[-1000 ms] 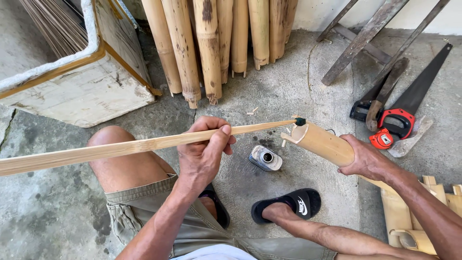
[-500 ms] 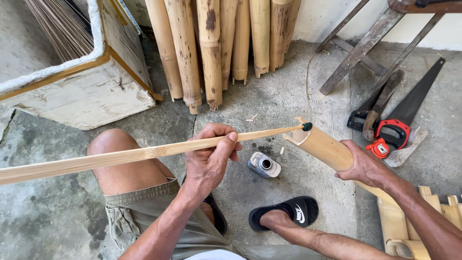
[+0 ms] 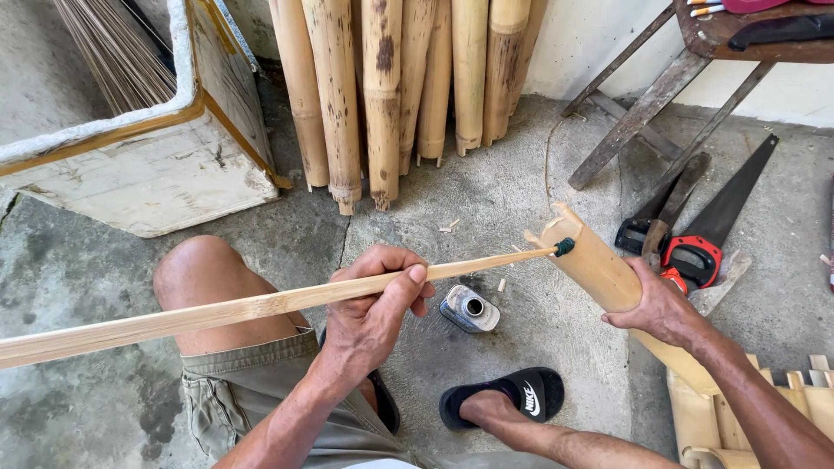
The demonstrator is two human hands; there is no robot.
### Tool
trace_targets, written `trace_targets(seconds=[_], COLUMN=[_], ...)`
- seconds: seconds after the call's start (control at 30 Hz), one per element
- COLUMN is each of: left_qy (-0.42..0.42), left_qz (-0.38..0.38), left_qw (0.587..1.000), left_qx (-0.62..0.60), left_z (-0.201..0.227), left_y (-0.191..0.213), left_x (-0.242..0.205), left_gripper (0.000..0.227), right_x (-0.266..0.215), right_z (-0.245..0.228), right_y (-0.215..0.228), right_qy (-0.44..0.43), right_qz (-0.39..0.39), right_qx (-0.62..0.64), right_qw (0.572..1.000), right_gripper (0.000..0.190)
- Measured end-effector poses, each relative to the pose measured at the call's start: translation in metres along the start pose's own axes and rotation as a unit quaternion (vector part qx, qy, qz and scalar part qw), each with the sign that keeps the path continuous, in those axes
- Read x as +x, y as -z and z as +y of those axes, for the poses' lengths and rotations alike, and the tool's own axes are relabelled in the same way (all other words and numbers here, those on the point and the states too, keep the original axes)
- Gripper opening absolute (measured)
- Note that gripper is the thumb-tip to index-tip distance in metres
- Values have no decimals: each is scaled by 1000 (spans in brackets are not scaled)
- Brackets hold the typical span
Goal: Applying adhesive to bamboo components using a thin stick as an applicator.
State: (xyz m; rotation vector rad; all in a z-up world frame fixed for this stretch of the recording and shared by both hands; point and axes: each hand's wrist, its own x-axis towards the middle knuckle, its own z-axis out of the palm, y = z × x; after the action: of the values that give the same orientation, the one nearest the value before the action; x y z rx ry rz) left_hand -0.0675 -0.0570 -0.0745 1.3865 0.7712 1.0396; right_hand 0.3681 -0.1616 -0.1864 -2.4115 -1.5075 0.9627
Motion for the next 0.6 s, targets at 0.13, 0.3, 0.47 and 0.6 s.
trace_targets(seconds=[0.13,0.3,0.47,0.6], left_qy=[0,-12,-30,-95], left_qz=[2,14,4,-17], left_qw=[1000,1000,999,993], left_qx=[18,4,9,64], left_z=[-3,-4,5,3], left_y=[1,1,-5,0], left_x=[-4,-5,-3,-6], left_gripper=[16,15,12,11], right_x=[2,-6,-2,-5], right_z=[8,1,3,-2], right_y=[0,5,4,7], right_qy=[5,1,31,-6], right_qz=[29,42,46,41], right_qx=[-11,16,43,24], right_qw=[1000,999,998,999], right_gripper=[111,106,103,105])
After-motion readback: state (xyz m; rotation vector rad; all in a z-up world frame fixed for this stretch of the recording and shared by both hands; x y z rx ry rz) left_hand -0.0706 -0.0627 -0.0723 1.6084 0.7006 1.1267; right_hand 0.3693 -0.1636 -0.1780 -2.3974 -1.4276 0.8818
